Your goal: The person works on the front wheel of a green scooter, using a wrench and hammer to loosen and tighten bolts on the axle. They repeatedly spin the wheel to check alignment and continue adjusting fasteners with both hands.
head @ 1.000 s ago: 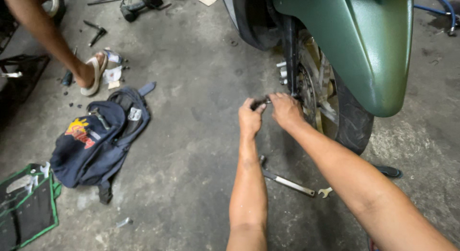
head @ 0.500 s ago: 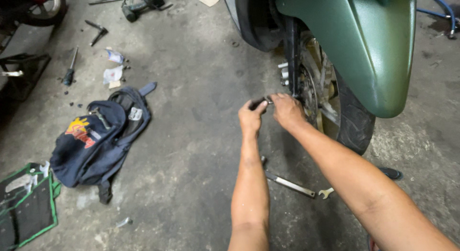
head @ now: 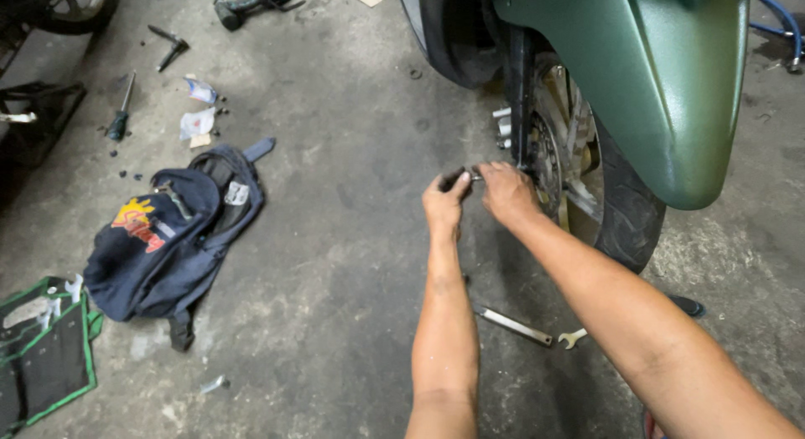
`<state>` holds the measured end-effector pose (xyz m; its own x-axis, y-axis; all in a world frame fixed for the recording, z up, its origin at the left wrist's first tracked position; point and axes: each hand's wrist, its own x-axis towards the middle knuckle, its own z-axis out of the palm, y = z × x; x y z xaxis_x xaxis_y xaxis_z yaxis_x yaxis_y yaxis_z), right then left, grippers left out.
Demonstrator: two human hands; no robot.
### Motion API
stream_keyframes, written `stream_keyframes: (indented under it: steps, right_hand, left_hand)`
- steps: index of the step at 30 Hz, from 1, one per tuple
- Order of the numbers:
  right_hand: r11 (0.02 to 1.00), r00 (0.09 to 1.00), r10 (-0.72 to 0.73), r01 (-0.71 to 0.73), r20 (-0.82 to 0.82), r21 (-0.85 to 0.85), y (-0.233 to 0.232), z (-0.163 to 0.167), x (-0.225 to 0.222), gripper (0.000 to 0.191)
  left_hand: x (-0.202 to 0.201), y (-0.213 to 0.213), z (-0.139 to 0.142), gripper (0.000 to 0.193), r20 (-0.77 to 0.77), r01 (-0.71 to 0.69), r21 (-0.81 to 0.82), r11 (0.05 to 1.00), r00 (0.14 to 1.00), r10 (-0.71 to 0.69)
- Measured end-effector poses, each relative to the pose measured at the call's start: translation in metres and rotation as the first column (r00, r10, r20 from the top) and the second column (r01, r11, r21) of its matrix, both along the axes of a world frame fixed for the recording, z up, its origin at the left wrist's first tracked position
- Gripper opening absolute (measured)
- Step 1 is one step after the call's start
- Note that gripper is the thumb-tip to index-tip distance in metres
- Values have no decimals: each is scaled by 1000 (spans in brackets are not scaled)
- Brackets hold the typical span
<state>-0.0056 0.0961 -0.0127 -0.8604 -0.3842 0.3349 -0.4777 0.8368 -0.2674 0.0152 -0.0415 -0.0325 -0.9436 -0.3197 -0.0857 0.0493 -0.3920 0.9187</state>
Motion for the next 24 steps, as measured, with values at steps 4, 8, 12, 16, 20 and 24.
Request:
stream_keyframes:
  steps: [4, 8, 12, 16, 20, 24]
  right_hand:
    - [1000, 1000, 8, -8, -29, -21, 0, 0, 1, 41]
    - [1000, 1000, 0, 0, 0, -19, -1, -1, 0, 39]
    - [1000, 1000, -7, 7, -6, 10, -2, -1, 0, 38]
    - [999, 998, -26, 24, 53, 45, -2, 0, 0, 34]
    - [1000, 1000, 18, -18, 9, -7, -1, 2, 1, 49]
    - [1000, 995, -13, 12, 95, 18, 0, 3, 2, 51]
  left_hand:
    - [0, -2, -3, 24, 125, 38, 27, 999, 991, -41]
    - [0, -3, -4, 22, 12, 31, 24, 999, 999, -32]
    - [-1, -2, -2, 24, 101, 2, -36, 999, 995, 2]
    - [-2, -1, -1, 34, 222, 15, -37, 999, 975, -6]
    - [-2, -8, -3, 26, 63, 37, -228, 973, 998, -23]
    - [-3, -16, 0, 34, -115, 162, -100, 982, 978, -173]
